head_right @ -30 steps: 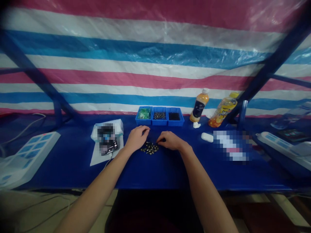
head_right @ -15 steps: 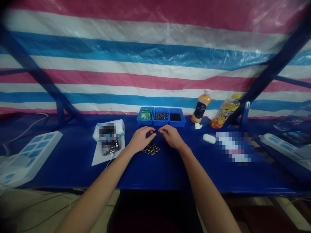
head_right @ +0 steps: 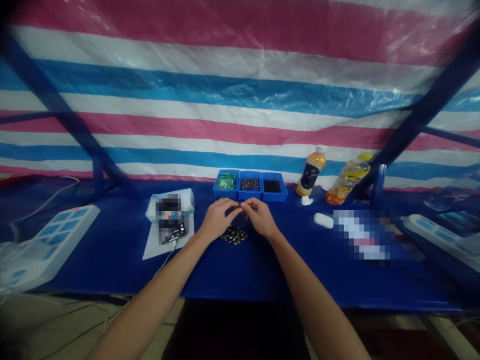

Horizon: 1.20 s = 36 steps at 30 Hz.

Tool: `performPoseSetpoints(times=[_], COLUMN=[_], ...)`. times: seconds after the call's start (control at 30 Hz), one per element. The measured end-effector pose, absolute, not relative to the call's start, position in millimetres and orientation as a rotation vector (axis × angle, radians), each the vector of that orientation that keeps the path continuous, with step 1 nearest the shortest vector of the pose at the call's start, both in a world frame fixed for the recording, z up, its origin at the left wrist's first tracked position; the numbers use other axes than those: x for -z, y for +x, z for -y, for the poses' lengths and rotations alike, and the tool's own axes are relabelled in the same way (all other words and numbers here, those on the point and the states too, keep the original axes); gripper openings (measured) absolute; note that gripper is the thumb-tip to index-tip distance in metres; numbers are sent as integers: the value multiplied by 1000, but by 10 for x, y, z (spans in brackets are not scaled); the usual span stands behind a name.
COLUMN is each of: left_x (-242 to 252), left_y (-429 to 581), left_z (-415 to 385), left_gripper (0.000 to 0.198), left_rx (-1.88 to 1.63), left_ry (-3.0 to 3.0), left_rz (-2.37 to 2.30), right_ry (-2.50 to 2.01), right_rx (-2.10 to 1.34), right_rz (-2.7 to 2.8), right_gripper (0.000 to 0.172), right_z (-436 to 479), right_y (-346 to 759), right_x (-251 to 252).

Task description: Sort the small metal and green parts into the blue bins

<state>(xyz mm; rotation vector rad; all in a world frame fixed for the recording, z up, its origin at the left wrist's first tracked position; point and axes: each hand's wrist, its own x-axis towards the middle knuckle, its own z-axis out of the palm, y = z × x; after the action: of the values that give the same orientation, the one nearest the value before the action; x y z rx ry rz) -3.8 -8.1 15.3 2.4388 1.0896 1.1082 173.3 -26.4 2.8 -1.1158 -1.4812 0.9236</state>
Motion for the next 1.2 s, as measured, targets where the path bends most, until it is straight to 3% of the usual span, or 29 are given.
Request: performPoseSetpoints(times=[0.47,0.67,1.2], left_x=[-265,-238,-174], left_y=[-39,-49,-30], left_z=[173,150,122], left_gripper=[31,33,21], left_rx=[-1083,-1097,-1026], left_ry=[2364,2364,2422], left_rz=[-1050,-1052,-1065], right_ry=[-1173,-1054,-1061], right_rx=[-929,-1136,-1319], right_rz=[1432,1169,776], right_gripper=[49,48,46], right_z=[259,226,148], right_y=[1759,1788,1864], right_x=[-81,-30,-24])
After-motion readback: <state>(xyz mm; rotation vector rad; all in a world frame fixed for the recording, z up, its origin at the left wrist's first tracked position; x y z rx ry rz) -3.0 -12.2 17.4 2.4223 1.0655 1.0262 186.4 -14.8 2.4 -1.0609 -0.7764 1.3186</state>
